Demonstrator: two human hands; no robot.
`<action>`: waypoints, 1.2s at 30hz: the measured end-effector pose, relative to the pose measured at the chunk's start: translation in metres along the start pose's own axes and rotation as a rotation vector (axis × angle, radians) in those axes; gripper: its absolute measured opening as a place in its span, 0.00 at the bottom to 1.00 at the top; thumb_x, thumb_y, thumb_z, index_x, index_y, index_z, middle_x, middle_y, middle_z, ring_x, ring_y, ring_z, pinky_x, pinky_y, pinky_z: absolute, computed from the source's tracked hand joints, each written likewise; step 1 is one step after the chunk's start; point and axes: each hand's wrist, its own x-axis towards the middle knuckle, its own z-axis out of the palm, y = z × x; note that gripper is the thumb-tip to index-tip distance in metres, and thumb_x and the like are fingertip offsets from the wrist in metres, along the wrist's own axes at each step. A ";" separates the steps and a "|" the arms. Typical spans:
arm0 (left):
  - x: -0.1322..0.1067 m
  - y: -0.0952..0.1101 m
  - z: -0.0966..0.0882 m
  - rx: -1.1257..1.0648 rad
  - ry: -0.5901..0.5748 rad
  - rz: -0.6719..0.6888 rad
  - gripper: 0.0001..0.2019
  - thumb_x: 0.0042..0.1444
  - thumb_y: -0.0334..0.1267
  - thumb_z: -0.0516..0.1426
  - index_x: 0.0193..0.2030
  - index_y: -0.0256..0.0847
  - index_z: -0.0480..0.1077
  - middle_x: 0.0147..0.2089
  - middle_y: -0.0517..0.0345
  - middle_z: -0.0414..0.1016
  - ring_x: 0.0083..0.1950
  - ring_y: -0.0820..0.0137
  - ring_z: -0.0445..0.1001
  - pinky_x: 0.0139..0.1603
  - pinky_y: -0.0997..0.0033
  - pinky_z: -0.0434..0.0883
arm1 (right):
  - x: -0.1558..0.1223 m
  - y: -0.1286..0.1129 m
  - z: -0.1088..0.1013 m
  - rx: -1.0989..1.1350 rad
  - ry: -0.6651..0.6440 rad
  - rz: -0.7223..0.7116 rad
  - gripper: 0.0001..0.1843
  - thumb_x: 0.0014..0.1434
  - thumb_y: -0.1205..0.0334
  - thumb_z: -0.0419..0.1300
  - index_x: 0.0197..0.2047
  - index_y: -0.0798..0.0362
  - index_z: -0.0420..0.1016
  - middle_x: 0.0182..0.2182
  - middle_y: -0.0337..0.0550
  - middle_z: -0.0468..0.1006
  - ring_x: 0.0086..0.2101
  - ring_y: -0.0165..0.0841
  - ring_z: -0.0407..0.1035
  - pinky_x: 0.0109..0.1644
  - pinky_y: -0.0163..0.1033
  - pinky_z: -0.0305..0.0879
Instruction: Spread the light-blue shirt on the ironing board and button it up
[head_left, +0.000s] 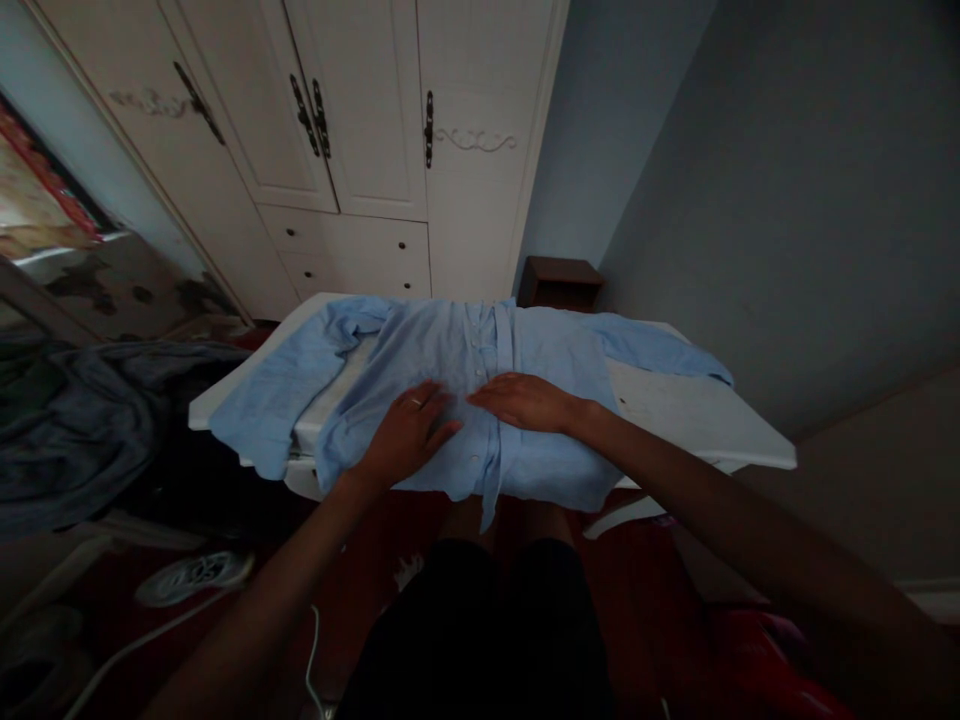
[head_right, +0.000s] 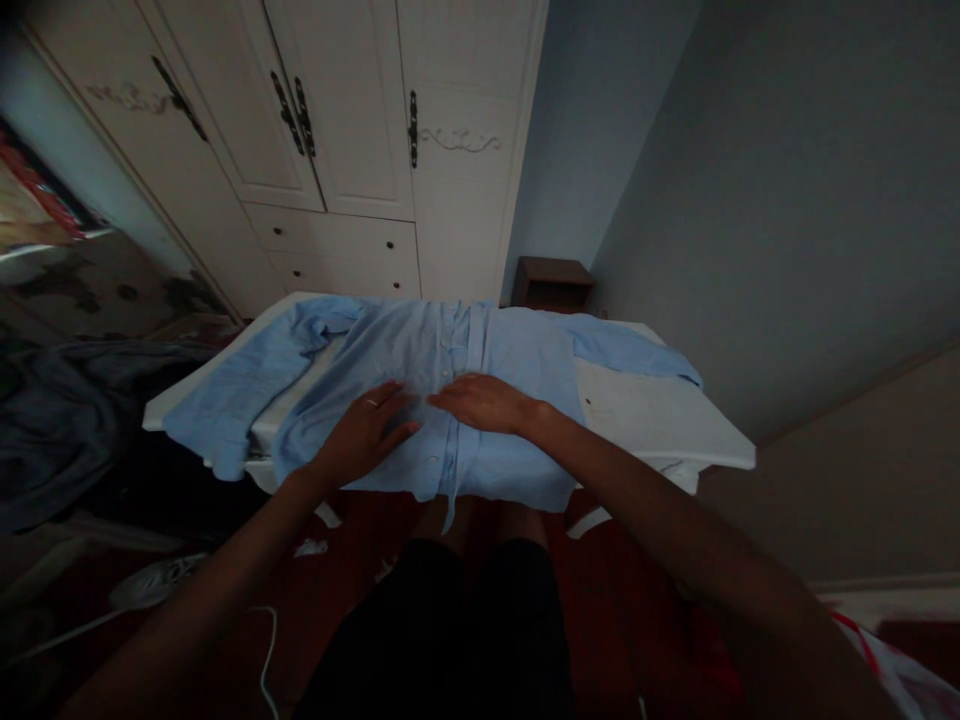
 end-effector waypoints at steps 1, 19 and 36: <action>-0.002 0.006 -0.001 -0.040 0.064 -0.013 0.25 0.64 0.50 0.51 0.58 0.32 0.67 0.61 0.40 0.66 0.63 0.57 0.64 0.63 0.56 0.63 | -0.003 0.000 0.000 0.035 0.031 0.018 0.21 0.66 0.67 0.50 0.61 0.54 0.67 0.51 0.48 0.76 0.50 0.37 0.71 0.56 0.47 0.64; -0.075 0.076 0.045 -1.121 0.102 -0.953 0.14 0.53 0.46 0.61 0.40 0.38 0.75 0.37 0.55 0.77 0.37 0.69 0.74 0.40 0.70 0.68 | -0.091 -0.084 0.003 0.352 0.190 0.585 0.14 0.65 0.57 0.54 0.47 0.54 0.75 0.34 0.44 0.77 0.32 0.32 0.71 0.39 0.39 0.68; -0.061 0.106 0.071 -2.698 0.212 -1.314 0.18 0.66 0.45 0.49 0.39 0.33 0.74 0.30 0.55 0.74 0.21 0.83 0.61 0.20 0.83 0.59 | -0.050 -0.139 0.088 1.081 0.768 1.207 0.19 0.55 0.49 0.61 0.43 0.54 0.75 0.20 0.36 0.72 0.16 0.28 0.62 0.18 0.33 0.59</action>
